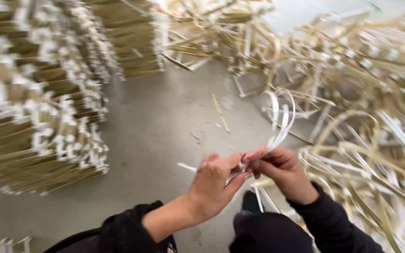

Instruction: Assembling and tying bamboo or plastic frame components together with white strips.

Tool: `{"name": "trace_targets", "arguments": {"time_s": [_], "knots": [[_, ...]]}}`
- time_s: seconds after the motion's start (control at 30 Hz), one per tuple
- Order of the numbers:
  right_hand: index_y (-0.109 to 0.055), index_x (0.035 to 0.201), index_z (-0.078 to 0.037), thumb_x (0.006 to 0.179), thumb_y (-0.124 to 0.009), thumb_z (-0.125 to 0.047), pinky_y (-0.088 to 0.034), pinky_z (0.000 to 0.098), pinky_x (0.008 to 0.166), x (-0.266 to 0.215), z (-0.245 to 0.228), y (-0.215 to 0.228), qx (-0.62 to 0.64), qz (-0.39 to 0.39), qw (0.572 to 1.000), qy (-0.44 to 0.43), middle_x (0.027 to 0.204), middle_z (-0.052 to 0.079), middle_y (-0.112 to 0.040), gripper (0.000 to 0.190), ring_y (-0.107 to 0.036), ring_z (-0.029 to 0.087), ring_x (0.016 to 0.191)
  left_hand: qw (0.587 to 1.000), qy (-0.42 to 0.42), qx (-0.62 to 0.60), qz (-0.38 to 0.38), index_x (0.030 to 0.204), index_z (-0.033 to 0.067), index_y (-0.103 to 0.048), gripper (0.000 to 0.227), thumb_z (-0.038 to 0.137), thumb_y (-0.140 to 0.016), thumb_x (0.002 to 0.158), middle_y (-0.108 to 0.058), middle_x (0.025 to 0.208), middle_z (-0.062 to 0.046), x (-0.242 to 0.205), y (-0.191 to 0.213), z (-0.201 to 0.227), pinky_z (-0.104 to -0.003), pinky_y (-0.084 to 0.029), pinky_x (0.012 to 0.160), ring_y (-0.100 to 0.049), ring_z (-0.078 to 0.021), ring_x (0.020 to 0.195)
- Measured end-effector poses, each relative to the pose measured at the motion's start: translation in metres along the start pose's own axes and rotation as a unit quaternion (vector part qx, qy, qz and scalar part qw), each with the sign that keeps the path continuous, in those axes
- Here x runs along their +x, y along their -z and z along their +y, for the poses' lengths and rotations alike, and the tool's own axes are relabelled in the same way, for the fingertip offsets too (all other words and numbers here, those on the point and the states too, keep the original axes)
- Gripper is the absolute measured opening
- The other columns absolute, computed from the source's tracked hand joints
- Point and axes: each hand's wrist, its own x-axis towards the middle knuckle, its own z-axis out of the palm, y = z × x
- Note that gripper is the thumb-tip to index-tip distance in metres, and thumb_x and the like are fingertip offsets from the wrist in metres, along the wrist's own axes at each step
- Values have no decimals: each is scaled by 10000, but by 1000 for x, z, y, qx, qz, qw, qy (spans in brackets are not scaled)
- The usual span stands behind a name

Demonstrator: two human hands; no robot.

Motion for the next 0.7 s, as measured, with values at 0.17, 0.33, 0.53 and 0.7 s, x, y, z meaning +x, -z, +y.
{"name": "trace_targets", "arguments": {"time_s": [0.17,0.33,0.53,0.7], "knots": [[-716,1124,39,1012,-629,-19,-533,301,728,33,9,-27,61,-38,997,-9,1078,117,-748,154,-672,155,905,977,176,-119,-24,1127,52,-728,215,188,-609,1009,-697,762,-111,-8,5,-33,-359,-507,629,-658,-229,660],[-719,1218,31,1031,-544,-231,-477,265,664,45,16,-28,119,55,986,-101,1050,88,-761,366,-624,121,788,944,275,-183,-2,1065,64,-761,231,236,-638,971,-593,586,-32,-7,18,-37,-302,-424,496,-495,-96,524],[-740,1162,18,1008,-572,-236,-501,250,587,28,30,9,53,144,978,-143,954,62,-787,341,-656,112,696,945,299,-99,-93,960,65,-749,221,253,-633,950,-637,603,-94,-11,5,-45,-382,-458,545,-569,-197,544],[-772,1108,-44,1063,-566,-245,-494,231,543,-14,0,87,-328,221,918,-8,850,55,-771,291,-667,85,666,886,149,92,-429,903,33,-757,191,158,-613,915,-694,789,-179,-79,-34,-107,-464,-545,702,-684,-362,770]]}}
